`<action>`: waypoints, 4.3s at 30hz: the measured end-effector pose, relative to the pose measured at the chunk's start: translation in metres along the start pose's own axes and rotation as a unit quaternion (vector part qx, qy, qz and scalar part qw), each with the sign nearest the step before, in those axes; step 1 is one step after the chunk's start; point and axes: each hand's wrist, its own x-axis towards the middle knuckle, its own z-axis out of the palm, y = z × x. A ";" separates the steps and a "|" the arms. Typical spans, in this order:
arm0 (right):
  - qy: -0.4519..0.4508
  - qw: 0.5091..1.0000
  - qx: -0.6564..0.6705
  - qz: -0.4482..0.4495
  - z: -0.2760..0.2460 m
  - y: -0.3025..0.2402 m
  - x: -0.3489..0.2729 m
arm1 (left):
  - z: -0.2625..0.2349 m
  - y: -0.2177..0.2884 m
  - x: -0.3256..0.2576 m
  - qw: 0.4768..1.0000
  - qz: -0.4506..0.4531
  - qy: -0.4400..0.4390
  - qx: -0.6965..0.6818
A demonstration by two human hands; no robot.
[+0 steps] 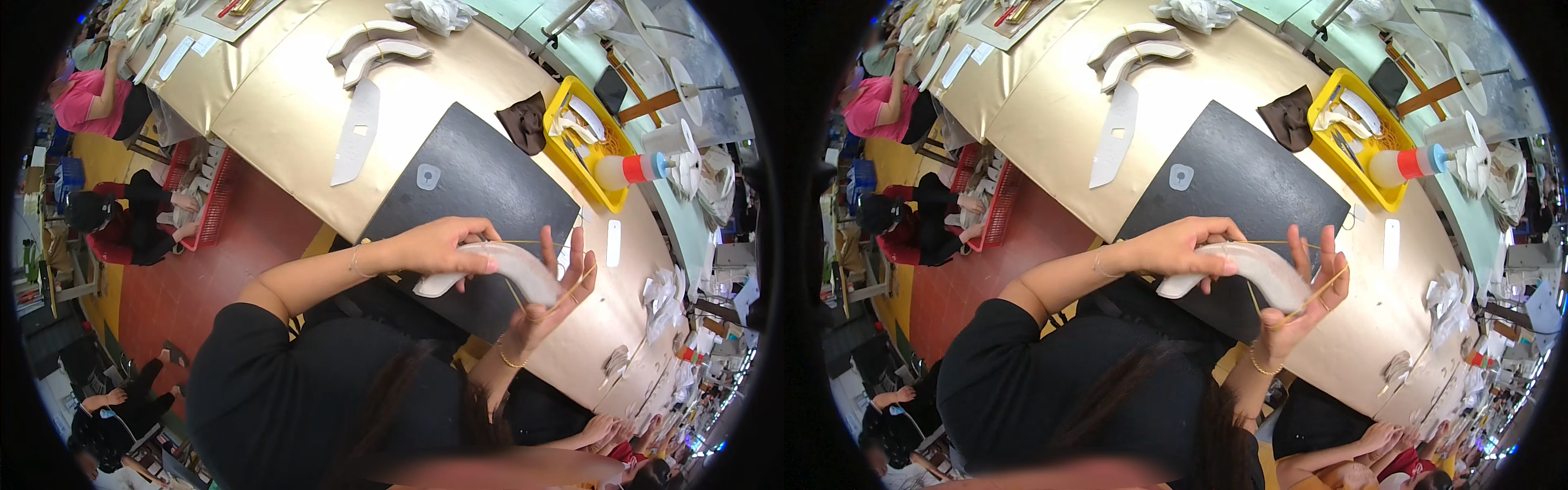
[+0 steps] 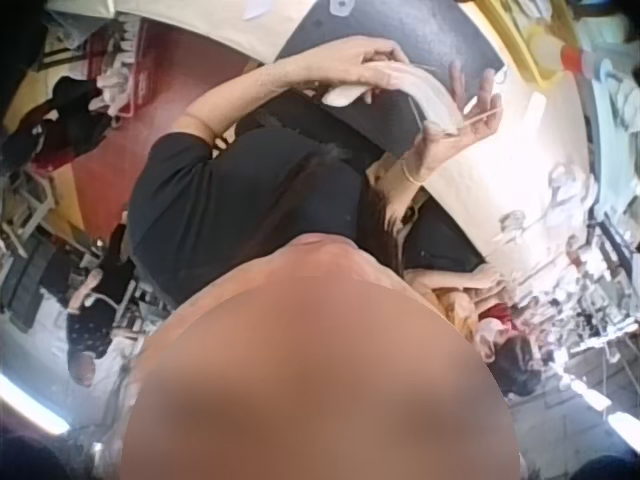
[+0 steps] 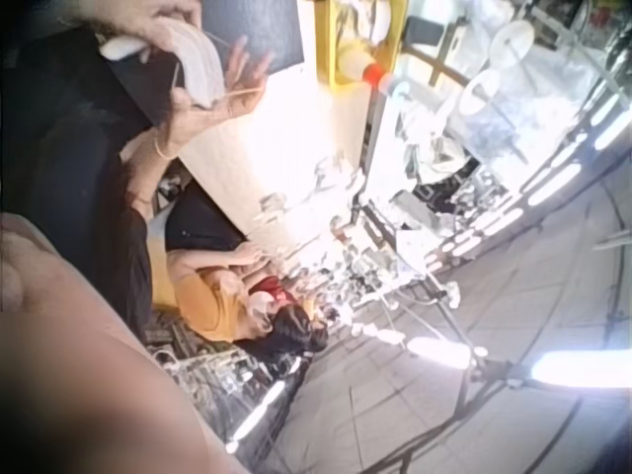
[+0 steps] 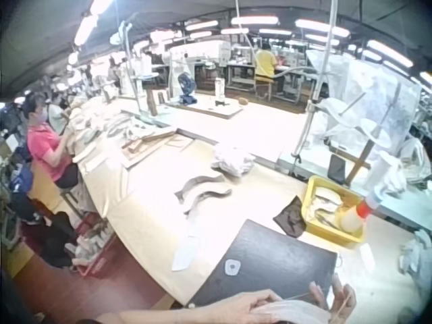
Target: The person assembles small white curved plastic pieces on a black work mat. They apply glue from a squeeze bottle to a small circular piece and attach it to a larger curved piece, then press and smooth the assembly. The person repeats this process with additional pieces, stacking completed units on the mat.
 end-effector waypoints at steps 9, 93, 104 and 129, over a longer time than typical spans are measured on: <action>-0.326 0.904 -0.148 -0.234 -0.017 -0.030 0.004 | -0.001 0.003 0.005 0.967 -0.008 0.087 -0.238; -0.251 0.903 -0.348 -0.036 0.021 0.019 0.073 | -0.128 0.049 -0.055 0.881 0.151 0.338 0.293; -0.204 0.872 -0.443 0.045 0.002 0.037 -0.004 | -0.332 0.088 0.036 0.713 0.042 0.459 0.528; -0.278 0.826 -0.489 -0.033 0.094 0.094 0.049 | -0.157 -0.020 -0.037 0.695 -0.107 0.554 0.446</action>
